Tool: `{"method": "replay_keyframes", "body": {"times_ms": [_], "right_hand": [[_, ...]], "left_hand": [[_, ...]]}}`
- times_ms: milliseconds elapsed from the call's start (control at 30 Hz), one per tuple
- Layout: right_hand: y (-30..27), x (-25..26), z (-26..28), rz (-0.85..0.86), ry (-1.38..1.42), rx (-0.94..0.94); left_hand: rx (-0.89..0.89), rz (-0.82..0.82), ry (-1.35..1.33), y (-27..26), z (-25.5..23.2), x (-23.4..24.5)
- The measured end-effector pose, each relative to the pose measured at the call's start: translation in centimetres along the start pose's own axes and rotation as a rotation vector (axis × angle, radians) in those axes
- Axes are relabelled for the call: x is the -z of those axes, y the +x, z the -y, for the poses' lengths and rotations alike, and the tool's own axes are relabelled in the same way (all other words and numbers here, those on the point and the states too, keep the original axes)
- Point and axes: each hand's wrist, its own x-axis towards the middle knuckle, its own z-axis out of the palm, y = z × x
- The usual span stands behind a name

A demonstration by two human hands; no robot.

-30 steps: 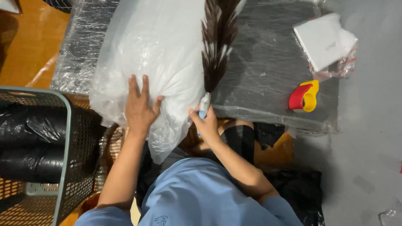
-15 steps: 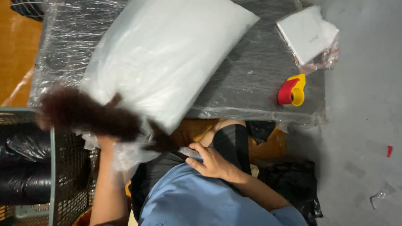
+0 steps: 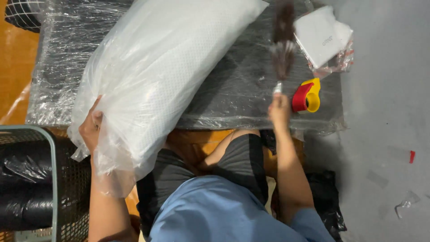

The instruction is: The person wraps a white pillow in bubble wrap, smooths the surface, and uses a feather duster to brush the wrapped pillow. They then gather the bubble wrap edges and tie the bundle with a plastic tie.

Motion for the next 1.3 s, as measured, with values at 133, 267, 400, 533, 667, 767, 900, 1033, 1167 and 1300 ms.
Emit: {"method": "replay_keyframes", "body": {"times_ms": [133,267,400,533,667,767,900,1033,1167,1300], "right_hand": [[-4.7,1.1,5.2,-0.113,-0.036,0.156],[-16.6,-0.9,7.9,0.335,-0.222,0.635],[-17.3,0.6,12.5,0.356,-0.259,1.125],[-10.9,2.6,10.2,0.238,-0.295,0.537],[-4.9,5.9,8.0,0.018,-0.399,0.117],[-7.0,7.4,12.1,0.099,-0.261,0.050],[-10.2,5.8,13.6,0.135,-0.272,0.170],[-16.0,3.8,15.4,0.361,-0.151,0.628],[-20.7,4.0,17.7,0.893,-0.121,0.820],[-19.8,4.3,19.7,0.863,-0.044,0.834]], "left_hand": [[0.078,-0.009,-0.018,0.0,-1.4,0.0],[0.081,-0.006,-0.056,-0.3,-0.3,-0.4],[-0.057,0.410,-0.461,-1.0,4.9,0.5],[-0.120,-0.077,0.108,-1.2,-2.7,-1.1],[-0.364,-0.199,0.280,-2.6,-1.8,-2.8],[-0.391,-0.227,0.313,-3.2,-2.8,-3.1],[-0.424,-0.231,0.303,-3.9,-0.3,-3.7],[-0.299,0.019,0.182,-4.8,-1.3,-2.1],[-0.350,0.081,0.435,-9.7,6.9,-3.5],[-0.306,0.054,0.712,-6.8,-0.4,-0.1]]}}
